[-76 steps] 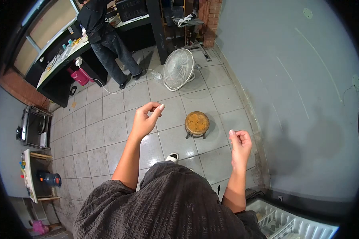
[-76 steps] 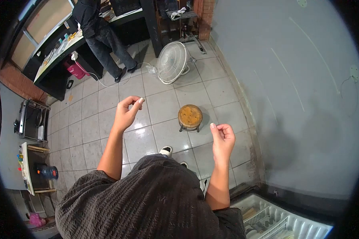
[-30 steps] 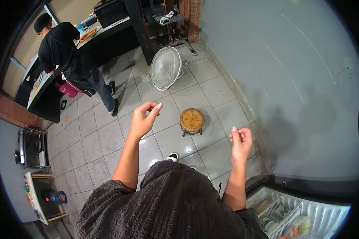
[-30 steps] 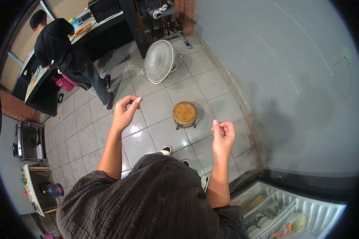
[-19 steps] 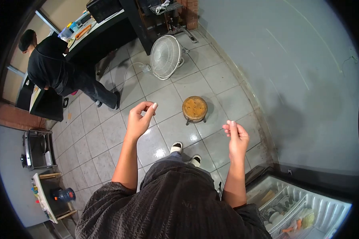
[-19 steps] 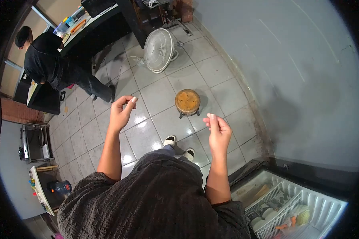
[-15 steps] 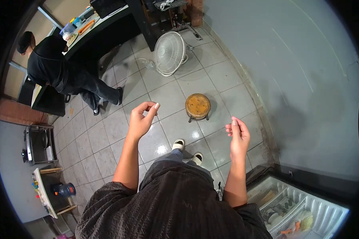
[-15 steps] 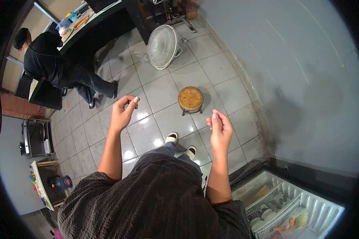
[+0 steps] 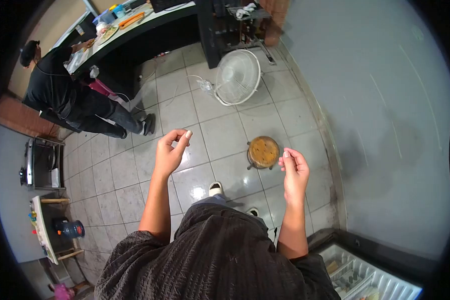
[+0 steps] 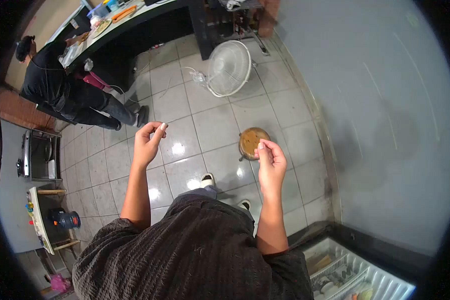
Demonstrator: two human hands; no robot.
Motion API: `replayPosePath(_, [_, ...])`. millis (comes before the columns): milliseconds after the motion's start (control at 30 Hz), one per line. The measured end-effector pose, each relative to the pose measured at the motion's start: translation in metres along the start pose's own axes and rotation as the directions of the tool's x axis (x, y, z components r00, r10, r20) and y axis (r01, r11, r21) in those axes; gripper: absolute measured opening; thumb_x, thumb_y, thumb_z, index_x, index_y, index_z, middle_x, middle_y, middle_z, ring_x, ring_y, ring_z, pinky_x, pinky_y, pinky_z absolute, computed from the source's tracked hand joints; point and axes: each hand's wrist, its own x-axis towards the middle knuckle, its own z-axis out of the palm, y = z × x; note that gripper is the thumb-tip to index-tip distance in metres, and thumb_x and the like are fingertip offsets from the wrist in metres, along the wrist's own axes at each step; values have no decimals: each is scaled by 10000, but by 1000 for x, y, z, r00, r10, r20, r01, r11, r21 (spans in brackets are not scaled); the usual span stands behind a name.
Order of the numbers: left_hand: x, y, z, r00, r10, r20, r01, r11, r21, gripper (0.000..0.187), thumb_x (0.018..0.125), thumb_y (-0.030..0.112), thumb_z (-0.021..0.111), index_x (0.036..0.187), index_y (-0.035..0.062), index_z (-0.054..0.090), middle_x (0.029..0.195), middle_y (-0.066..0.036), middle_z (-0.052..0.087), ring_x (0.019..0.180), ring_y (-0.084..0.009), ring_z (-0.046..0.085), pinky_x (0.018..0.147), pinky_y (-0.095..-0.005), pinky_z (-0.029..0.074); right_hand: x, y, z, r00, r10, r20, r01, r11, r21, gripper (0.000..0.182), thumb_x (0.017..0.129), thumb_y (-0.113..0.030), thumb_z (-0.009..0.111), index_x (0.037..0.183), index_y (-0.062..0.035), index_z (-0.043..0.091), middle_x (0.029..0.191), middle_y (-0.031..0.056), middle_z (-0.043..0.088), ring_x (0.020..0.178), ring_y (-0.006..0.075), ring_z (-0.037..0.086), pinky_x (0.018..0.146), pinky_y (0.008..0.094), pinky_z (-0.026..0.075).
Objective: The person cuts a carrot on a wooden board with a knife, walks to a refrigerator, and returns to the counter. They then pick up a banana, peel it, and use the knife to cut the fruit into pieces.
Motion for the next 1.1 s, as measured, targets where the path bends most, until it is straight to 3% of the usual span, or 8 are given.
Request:
replayPosePath(267, [78, -42, -84, 995, -22, -101, 21, 1000, -4, 240, 940, 219, 680, 883, -14, 677, 730, -3, 622, 706, -78, 559, 667, -244, 450, 55, 6, 126, 995, 8, 98, -9, 1000, 9, 177, 952, -132, 654, 1073, -2, 666, 886, 24, 673, 777, 80, 614, 677, 210, 468])
replayPosePath(467, [125, -69, -113, 976, -93, -196, 85, 995, -48, 232, 942, 208, 676, 887, -17, 677, 734, -1, 624, 717, -80, 561, 670, -244, 451, 104, 6, 186, 983, 48, 179, -29, 994, -106, 193, 960, -152, 640, 1088, -8, 653, 874, 16, 665, 783, 81, 609, 680, 228, 446])
replayPosePath(867, [286, -109, -160, 919, -169, -356, 181, 983, -1, 202, 966, 186, 654, 926, -11, 675, 776, 3, 625, 739, -75, 564, 690, -235, 451, 299, 9, 341, 922, 66, 383, -50, 997, -51, 206, 962, -153, 637, 1110, -10, 649, 873, 17, 666, 769, 77, 597, 677, 229, 436])
replayPosePath(1100, [365, -116, -181, 885, -159, -438, 171, 985, -11, 191, 966, 169, 651, 928, -16, 674, 799, -10, 634, 754, -81, 578, 696, -238, 459, 388, -8, 449, 836, -6, 548, -5, 1000, 18, 109, 926, -88, 686, 940, -17, 604, 874, 10, 649, 760, 71, 576, 687, 222, 453])
